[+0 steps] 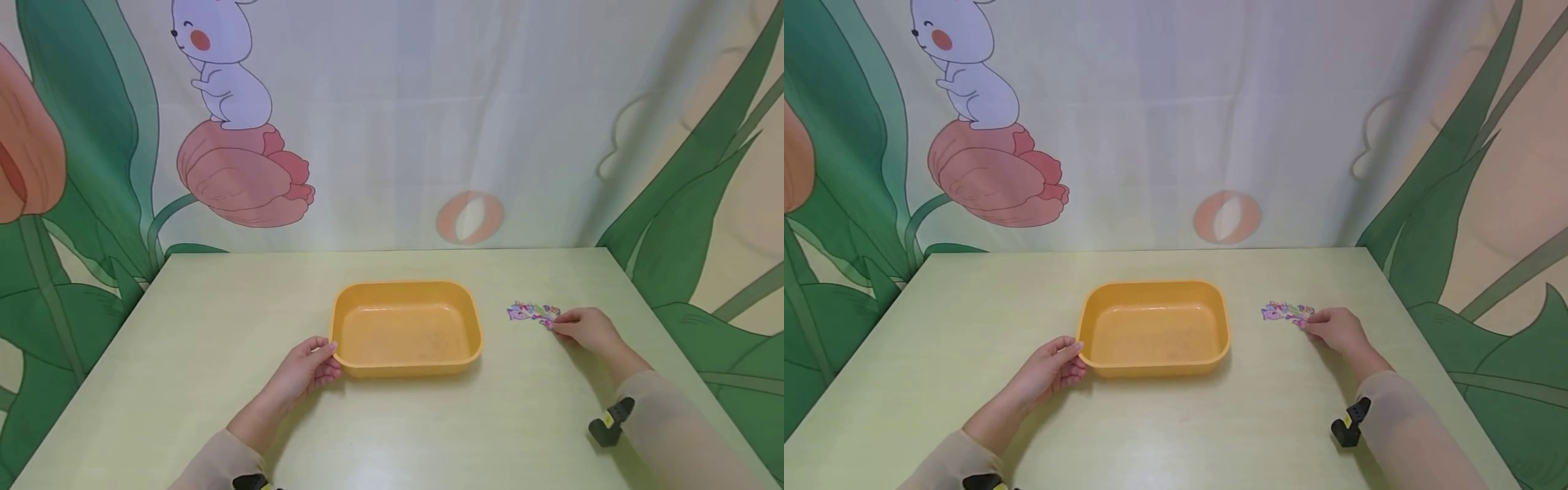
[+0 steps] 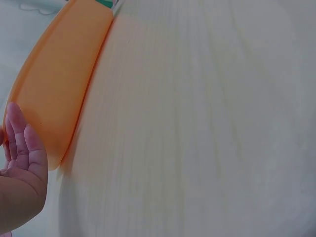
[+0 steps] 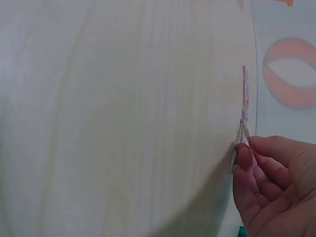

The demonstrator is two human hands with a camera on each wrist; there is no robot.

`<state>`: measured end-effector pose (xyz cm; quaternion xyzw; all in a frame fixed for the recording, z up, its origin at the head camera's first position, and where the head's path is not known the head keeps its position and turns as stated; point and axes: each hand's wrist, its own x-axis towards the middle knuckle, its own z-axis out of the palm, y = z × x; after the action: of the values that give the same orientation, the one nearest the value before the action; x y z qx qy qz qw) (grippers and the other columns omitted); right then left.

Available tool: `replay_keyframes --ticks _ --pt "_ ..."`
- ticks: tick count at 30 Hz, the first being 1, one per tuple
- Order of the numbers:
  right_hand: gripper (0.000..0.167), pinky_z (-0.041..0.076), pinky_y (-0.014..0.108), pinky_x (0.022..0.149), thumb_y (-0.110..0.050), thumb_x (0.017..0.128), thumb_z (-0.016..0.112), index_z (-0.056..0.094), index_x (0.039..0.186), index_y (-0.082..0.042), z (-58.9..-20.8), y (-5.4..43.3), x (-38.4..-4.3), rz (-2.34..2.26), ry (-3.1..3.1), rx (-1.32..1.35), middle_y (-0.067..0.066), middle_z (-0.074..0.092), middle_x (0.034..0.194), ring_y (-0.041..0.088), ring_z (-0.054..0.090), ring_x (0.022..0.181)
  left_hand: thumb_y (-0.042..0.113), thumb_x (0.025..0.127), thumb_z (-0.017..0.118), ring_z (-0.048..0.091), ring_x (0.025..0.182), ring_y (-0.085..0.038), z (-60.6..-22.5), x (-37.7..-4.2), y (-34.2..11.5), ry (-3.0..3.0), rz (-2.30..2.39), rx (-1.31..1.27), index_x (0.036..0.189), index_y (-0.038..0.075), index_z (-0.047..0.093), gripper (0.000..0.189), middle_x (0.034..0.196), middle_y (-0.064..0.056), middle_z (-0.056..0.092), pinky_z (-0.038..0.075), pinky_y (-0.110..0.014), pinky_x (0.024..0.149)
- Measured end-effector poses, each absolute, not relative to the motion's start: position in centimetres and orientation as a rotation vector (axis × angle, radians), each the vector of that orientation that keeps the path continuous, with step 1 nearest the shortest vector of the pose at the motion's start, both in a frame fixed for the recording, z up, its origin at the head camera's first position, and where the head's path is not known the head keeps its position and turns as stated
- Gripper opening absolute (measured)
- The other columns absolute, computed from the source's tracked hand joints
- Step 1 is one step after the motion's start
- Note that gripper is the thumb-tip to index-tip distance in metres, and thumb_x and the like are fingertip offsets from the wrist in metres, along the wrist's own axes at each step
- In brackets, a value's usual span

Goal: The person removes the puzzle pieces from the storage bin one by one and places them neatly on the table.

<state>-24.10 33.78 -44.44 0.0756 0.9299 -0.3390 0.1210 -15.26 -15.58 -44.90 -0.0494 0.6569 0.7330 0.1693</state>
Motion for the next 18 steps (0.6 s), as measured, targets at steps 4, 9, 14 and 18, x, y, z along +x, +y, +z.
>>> replay_keyframes --ticks 4,9,14,18 --pt "0.032 0.045 0.028 0.062 -0.020 0.088 0.065 0.060 0.106 0.006 -44.51 33.60 -23.88 -0.943 2.747 0.201 0.013 0.059 0.089 0.021 0.052 0.075 0.020 0.096 0.052 0.061 0.065 -0.012 -44.87 -15.12 -15.65 1.879 2.079 -0.133 0.104 -0.002 0.043 0.025 0.074 -0.002 0.061 0.052 -0.026 0.066" --pt "0.030 0.045 0.027 0.064 -0.018 0.089 0.064 0.060 0.107 0.006 -44.60 33.61 -23.67 -0.904 2.755 0.237 0.014 0.059 0.091 0.023 0.051 0.079 0.018 0.097 0.050 0.061 0.066 -0.011 -44.90 -15.23 -15.48 1.878 2.060 -0.118 0.104 -0.003 0.043 0.023 0.074 -0.002 0.061 0.052 -0.026 0.066" --pt "0.030 0.045 0.029 0.065 -0.018 0.088 0.065 0.060 0.106 0.006 -44.68 33.71 -23.67 -0.893 2.778 0.232 0.014 0.060 0.090 0.024 0.052 0.078 0.016 0.098 0.048 0.060 0.065 -0.012 -44.84 -15.27 -15.32 1.887 2.055 -0.122 0.104 -0.004 0.043 0.021 0.075 -0.003 0.061 0.052 -0.026 0.066" --pt "0.030 0.046 0.034 0.071 -0.018 0.089 0.064 0.059 0.106 0.006 -44.65 33.89 -23.48 -0.897 2.784 0.224 0.016 0.060 0.091 0.027 0.051 0.082 0.016 0.098 0.048 0.061 0.066 -0.013 -44.76 -15.25 -15.31 1.896 2.038 -0.124 0.104 -0.004 0.043 0.021 0.075 -0.004 0.061 0.052 -0.026 0.067"
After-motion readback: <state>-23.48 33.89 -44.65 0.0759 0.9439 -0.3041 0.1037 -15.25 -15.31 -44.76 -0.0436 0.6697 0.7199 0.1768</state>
